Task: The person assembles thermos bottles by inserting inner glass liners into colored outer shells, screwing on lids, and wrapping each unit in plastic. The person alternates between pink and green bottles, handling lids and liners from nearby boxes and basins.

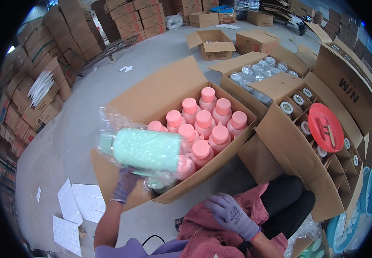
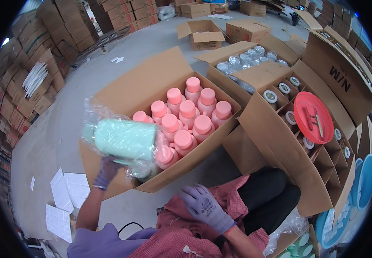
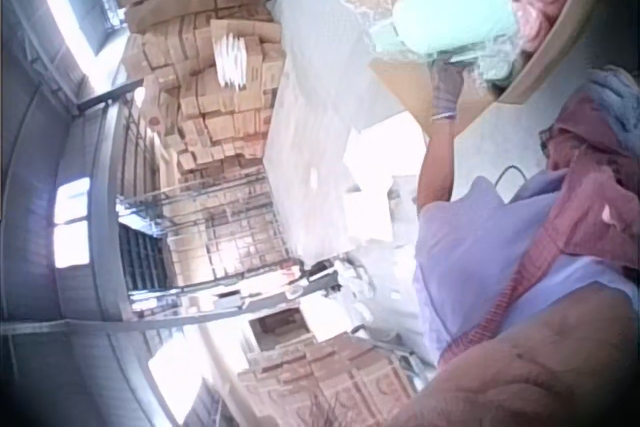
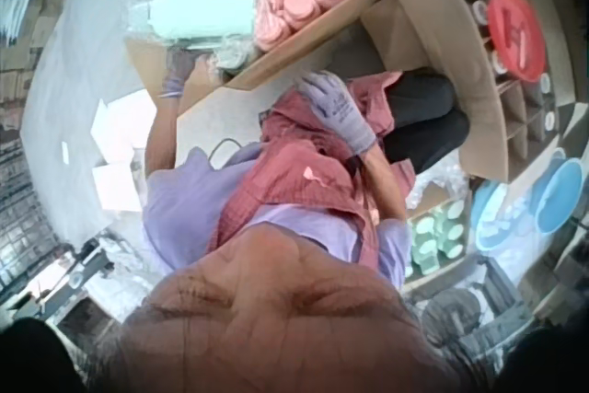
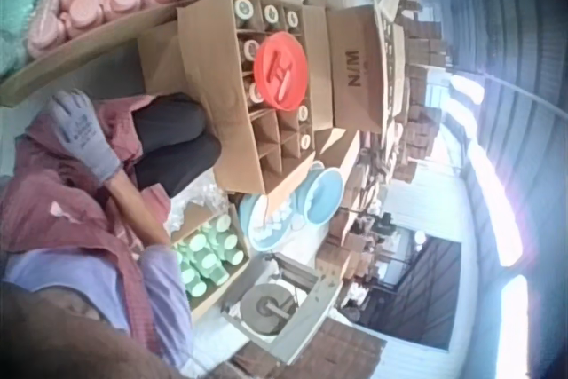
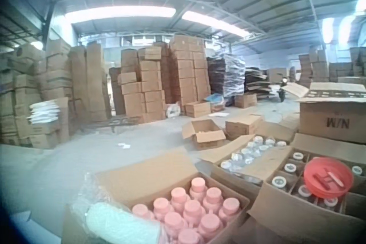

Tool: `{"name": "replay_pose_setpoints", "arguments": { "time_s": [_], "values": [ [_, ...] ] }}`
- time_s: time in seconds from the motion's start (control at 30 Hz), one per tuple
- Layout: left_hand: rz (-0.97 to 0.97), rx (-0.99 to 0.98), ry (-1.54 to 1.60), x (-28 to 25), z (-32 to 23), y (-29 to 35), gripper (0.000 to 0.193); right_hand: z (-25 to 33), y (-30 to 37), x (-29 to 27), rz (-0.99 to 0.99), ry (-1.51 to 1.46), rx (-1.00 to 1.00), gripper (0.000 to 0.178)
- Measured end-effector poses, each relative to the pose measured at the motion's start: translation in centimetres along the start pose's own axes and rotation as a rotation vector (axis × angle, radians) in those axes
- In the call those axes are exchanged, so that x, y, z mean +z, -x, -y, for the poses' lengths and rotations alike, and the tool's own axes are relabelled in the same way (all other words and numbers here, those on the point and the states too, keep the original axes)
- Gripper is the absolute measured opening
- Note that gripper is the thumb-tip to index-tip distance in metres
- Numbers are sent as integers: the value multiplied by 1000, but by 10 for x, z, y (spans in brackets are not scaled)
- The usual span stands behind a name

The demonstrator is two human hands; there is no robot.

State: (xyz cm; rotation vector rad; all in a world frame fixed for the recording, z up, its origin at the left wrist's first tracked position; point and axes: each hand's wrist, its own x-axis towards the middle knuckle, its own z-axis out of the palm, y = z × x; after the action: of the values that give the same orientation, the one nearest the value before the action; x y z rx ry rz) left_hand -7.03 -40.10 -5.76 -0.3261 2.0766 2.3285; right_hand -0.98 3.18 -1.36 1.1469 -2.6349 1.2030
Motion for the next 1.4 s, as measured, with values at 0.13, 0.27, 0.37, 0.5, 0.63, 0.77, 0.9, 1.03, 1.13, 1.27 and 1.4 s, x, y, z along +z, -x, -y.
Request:
{"name": "replay_pose_setpoints", "arguments": {
  "time_s": [0.13, 0.27, 0.37, 0.5, 0.63, 0.77, 0.9, 1.03, 1.13, 1.27, 1.4],
  "values": [
    [-208, 37, -337, -60, -30, -40, 34, -21, 43, 6, 59, 85, 189, 37],
    [-55, 11, -1155, -68, -16, -94, 31, -28, 46, 6, 29, 92, 282, 36],
    [228, 25, -1409, -70, 10, -141, 31, -27, 49, 6, 45, 110, 273, 36],
    [366, 17, -2216, -79, 26, -181, 30, -26, 58, 13, 70, 284, 260, 38],
    [115, -147, -2154, -106, -14, -202, 27, -26, 56, 26, 82, 429, 227, 37],
    [165, 289, -1629, -22, -43, -251, 20, -30, 50, 32, 59, 481, 255, 34],
    [624, 214, -1581, -61, 64, -277, 19, -30, 47, 32, 66, 455, 212, 33],
    [100, -331, -1575, 7, 145, -249, 56, -26, 55, 32, 34, 461, 319, 32],
    [305, -347, -1756, 9, 145, -253, 51, -27, 57, 39, -11, 476, 356, 32],
    [606, -175, -1957, -64, 109, -269, 39, -25, 53, 41, -27, 424, 285, 32],
    [497, 207, -2157, 6, -6, -261, 23, -25, 52, 41, -8, 419, 314, 33]
  ]
}}
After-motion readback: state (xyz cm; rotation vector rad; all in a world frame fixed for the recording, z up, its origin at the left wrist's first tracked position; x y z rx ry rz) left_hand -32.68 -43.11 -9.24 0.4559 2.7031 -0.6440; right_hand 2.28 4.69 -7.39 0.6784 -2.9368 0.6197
